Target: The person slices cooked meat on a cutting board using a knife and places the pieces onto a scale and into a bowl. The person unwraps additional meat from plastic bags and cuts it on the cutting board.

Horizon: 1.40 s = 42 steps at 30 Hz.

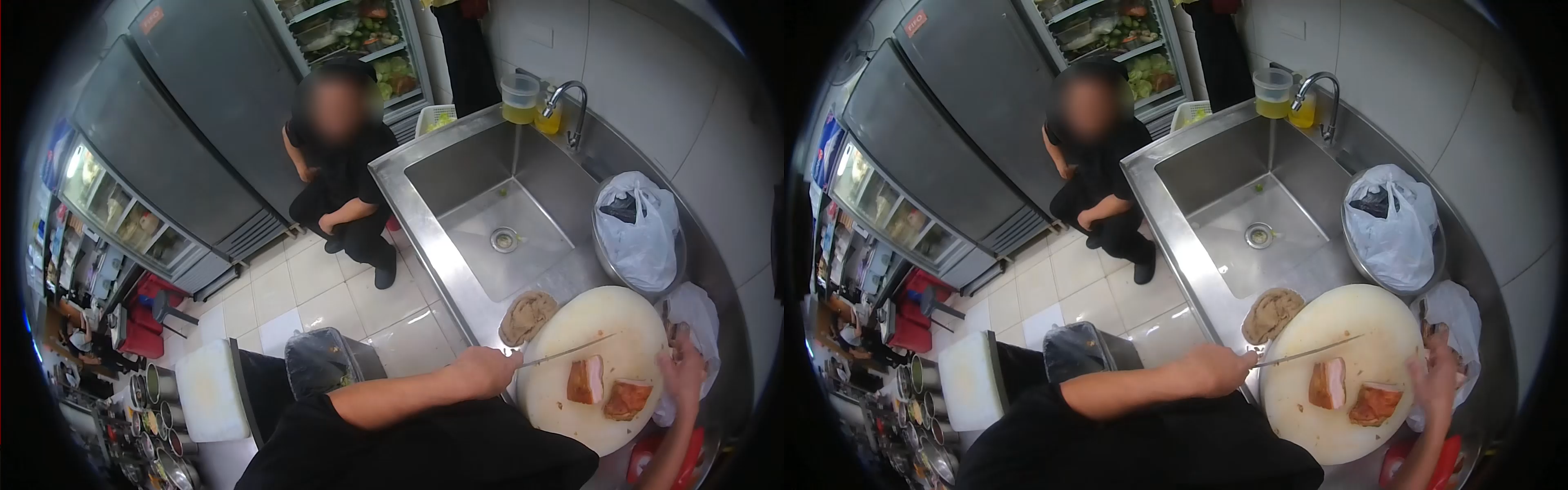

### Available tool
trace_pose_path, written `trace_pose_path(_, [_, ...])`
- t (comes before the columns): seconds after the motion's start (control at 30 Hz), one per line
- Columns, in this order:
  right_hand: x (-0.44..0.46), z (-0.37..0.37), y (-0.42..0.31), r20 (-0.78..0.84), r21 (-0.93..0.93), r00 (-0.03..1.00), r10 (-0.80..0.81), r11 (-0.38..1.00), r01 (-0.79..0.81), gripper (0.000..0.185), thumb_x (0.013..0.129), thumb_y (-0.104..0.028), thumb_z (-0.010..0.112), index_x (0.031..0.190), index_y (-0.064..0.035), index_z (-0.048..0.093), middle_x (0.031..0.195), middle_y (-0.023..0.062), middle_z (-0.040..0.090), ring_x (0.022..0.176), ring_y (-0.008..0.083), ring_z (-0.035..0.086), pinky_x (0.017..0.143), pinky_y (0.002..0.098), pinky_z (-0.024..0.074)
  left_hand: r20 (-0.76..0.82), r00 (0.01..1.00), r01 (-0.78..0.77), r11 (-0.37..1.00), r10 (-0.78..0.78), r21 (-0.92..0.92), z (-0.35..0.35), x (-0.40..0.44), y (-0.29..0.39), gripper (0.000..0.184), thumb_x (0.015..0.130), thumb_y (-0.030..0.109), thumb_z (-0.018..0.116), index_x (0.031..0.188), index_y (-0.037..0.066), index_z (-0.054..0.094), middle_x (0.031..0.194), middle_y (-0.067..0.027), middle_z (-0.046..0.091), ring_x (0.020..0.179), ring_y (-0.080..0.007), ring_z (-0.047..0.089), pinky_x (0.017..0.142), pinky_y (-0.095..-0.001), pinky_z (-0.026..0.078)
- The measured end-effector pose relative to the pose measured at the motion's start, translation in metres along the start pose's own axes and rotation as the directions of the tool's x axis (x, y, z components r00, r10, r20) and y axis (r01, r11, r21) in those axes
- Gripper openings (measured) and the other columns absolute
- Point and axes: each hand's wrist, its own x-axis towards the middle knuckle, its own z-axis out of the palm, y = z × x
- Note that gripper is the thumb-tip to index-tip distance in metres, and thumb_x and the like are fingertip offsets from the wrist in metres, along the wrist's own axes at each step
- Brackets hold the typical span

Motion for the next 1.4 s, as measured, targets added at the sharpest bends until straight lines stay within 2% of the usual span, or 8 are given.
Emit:
trace_pose_path(0.1, [-0.059, 0.015, -0.106, 0.284, 0.162, 0.951, 0.121, 0.972, -0.172, 0.076, 0.073, -0.023, 0.083, 0.136, 0.0045, 0.052, 0.116, 0.0237, 0.066, 0.105, 0.0333, 0.067, 0.093, 0.0445, 0.0519, 0.016, 1.000, -0.026, 0.999, 0.026, -0.028, -0.004, 0.005, -0.002, 0.038, 0.103, 0.022, 0.038, 0.135, 0.008, 0.053, 0.105, -0.0208, 0.071, 0.100, -0.0405, 0.069, 0.082, -0.0529, 0.054])
trace_pose_path(0.17, [-0.074, 0.052, -0.107, 0.190, -0.199, 0.963, -0.188, 0.954, 0.226, 0.079, 0.069, -0.025, 0.086, 0.135, 0.0051, 0.053, 0.107, 0.0214, 0.066, 0.097, 0.0379, 0.067, 0.087, 0.0481, 0.0531, 0.020, 0.999, -0.049, 0.998, 0.050, -0.050, -0.005, 0.009, -0.004, 0.037, 0.102, 0.022, 0.040, 0.133, 0.008, 0.054, 0.104, -0.0213, 0.071, 0.099, -0.0405, 0.069, 0.082, -0.0529, 0.054])
trace_pose_path(0.27, [-0.068, 0.078, -0.108, 0.309, -0.150, 0.943, -0.128, 0.972, 0.181, 0.076, 0.070, -0.021, 0.084, 0.136, 0.0036, 0.053, 0.113, 0.0223, 0.063, 0.098, 0.0417, 0.065, 0.089, 0.0521, 0.0505, 0.023, 0.995, -0.094, 0.992, 0.096, -0.083, -0.005, 0.015, -0.006, 0.035, 0.100, 0.022, 0.044, 0.129, 0.007, 0.055, 0.102, -0.0221, 0.071, 0.098, -0.0406, 0.069, 0.083, -0.0530, 0.053])
trace_pose_path(0.5, [-0.065, 0.082, -0.056, -0.185, -0.259, 0.950, -0.254, 0.945, 0.202, 0.071, 0.075, -0.008, 0.074, 0.141, -0.0043, 0.052, 0.145, 0.0279, 0.045, 0.132, 0.0494, 0.044, 0.110, 0.0549, 0.0363, -0.087, 0.973, -0.223, 0.969, 0.215, -0.102, 0.011, 0.025, -0.016, 0.032, 0.096, 0.021, 0.049, 0.121, 0.003, 0.055, 0.101, -0.0230, 0.071, 0.098, -0.0419, 0.068, 0.082, -0.0529, 0.054])
trace_pose_path(0.87, [-0.067, 0.098, -0.011, -0.268, -0.523, 0.949, -0.166, 0.852, 0.001, 0.060, 0.080, -0.021, 0.075, 0.135, -0.0061, 0.057, 0.151, 0.0284, 0.038, 0.138, 0.0513, 0.034, 0.115, 0.0601, 0.0294, -0.013, 0.991, -0.131, 0.990, 0.130, -0.060, 0.002, 0.003, -0.021, 0.034, 0.099, 0.034, 0.055, 0.116, 0.005, 0.052, 0.096, -0.0259, 0.070, 0.093, -0.0460, 0.067, 0.083, -0.0554, 0.052])
trace_pose_path(0.97, [-0.075, 0.079, -0.032, -0.337, -0.440, 0.935, -0.111, 0.896, -0.052, 0.063, 0.080, -0.017, 0.075, 0.137, -0.0019, 0.054, 0.150, 0.0284, 0.038, 0.139, 0.0506, 0.033, 0.116, 0.0576, 0.0291, 0.021, 0.993, -0.118, 0.991, 0.120, -0.068, -0.003, -0.008, -0.012, 0.032, 0.099, 0.028, 0.053, 0.117, 0.002, 0.051, 0.101, -0.0269, 0.070, 0.099, -0.0469, 0.066, 0.086, -0.0565, 0.051])
trace_pose_path(1.1, [-0.081, 0.097, -0.077, -0.237, 0.334, 0.967, 0.089, 0.943, -0.005, 0.084, 0.074, -0.023, 0.084, 0.143, 0.0030, 0.043, 0.142, 0.0275, 0.046, 0.131, 0.0394, 0.049, 0.110, 0.0444, 0.0409, -0.055, 0.982, -0.187, 0.979, 0.183, -0.085, 0.009, 0.001, -0.025, 0.027, 0.100, 0.028, 0.054, 0.111, 0.004, 0.049, 0.089, -0.0265, 0.069, 0.089, -0.0480, 0.066, 0.081, -0.0562, 0.051])
trace_pose_path(1.4, [-0.104, 0.130, -0.115, -0.199, 0.403, 0.980, -0.004, 0.911, 0.086, 0.101, 0.064, -0.022, 0.090, 0.145, -0.0005, 0.034, 0.138, 0.0238, 0.044, 0.128, 0.0347, 0.049, 0.103, 0.0425, 0.0464, -0.234, 0.912, -0.355, 0.934, 0.338, -0.035, 0.008, 0.015, 0.018, 0.017, 0.098, 0.018, 0.053, 0.108, 0.005, 0.049, 0.088, -0.0241, 0.066, 0.079, -0.0469, 0.067, 0.070, -0.0556, 0.054])
